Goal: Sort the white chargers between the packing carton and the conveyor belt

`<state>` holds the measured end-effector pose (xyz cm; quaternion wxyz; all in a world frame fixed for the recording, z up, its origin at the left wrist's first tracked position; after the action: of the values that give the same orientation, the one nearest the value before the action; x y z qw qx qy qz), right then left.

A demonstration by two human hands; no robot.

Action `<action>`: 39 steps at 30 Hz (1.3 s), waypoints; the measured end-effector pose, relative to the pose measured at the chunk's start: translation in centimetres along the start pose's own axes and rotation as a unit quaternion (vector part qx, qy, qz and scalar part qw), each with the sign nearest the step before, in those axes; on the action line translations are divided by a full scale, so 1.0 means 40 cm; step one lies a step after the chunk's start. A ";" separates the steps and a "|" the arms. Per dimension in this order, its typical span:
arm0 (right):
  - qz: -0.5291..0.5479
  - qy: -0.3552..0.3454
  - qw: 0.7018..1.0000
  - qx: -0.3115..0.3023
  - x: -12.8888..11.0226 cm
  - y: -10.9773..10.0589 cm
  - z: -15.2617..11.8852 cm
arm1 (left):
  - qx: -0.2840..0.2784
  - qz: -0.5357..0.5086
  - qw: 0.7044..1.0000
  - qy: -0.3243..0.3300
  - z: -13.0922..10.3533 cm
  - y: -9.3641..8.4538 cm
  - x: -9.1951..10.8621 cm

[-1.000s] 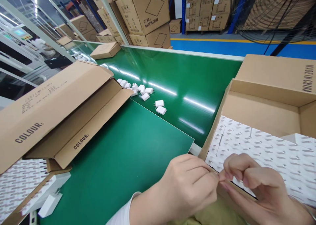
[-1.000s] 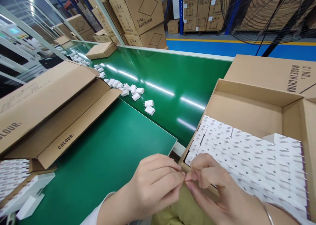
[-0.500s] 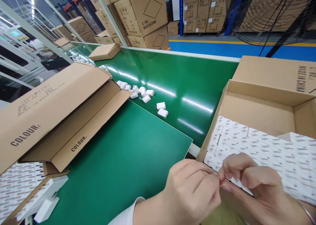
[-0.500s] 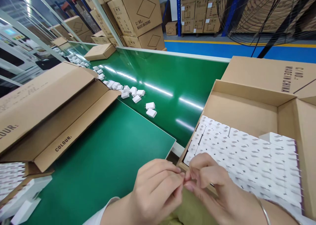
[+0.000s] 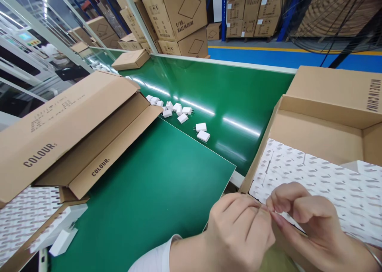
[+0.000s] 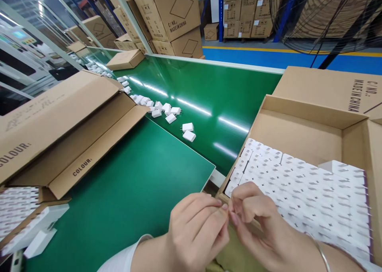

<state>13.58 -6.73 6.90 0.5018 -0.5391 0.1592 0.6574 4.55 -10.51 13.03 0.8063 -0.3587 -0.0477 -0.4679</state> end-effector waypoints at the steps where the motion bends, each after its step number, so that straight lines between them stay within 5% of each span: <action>1: -0.003 0.001 1.000 -0.001 0.002 0.000 0.000 | 0.005 -0.003 1.000 -0.002 0.000 -0.001 -0.001; 11: 0.012 0.040 0.996 0.072 0.014 -0.023 0.000 | 0.025 -0.039 0.998 -0.052 0.009 -0.007 -0.030; 19: 0.023 0.043 0.998 0.049 0.015 -0.018 -0.003 | 0.027 -0.057 0.996 -0.065 0.009 -0.010 -0.037; 28: 0.058 0.057 0.992 0.095 0.034 -0.013 0.003 | 0.031 -0.050 0.997 -0.059 0.001 -0.006 -0.036; 39: 0.063 0.069 0.994 0.052 0.029 -0.005 0.005 | 0.030 -0.040 0.997 -0.053 0.006 -0.011 -0.031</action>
<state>13.74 -5.93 6.05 0.4743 -0.5453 0.2614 0.6398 3.57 -9.60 12.93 0.7935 -0.3564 -0.1189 -0.4788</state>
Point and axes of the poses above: each hand's wrist, its own z-axis towards the middle knuckle, its own y-axis out of the palm, x = y × z, the point moved 10 cm from there along z, towards the middle knuckle, and after that the axes turned 12 degrees about -z, right-handed, at the moved point
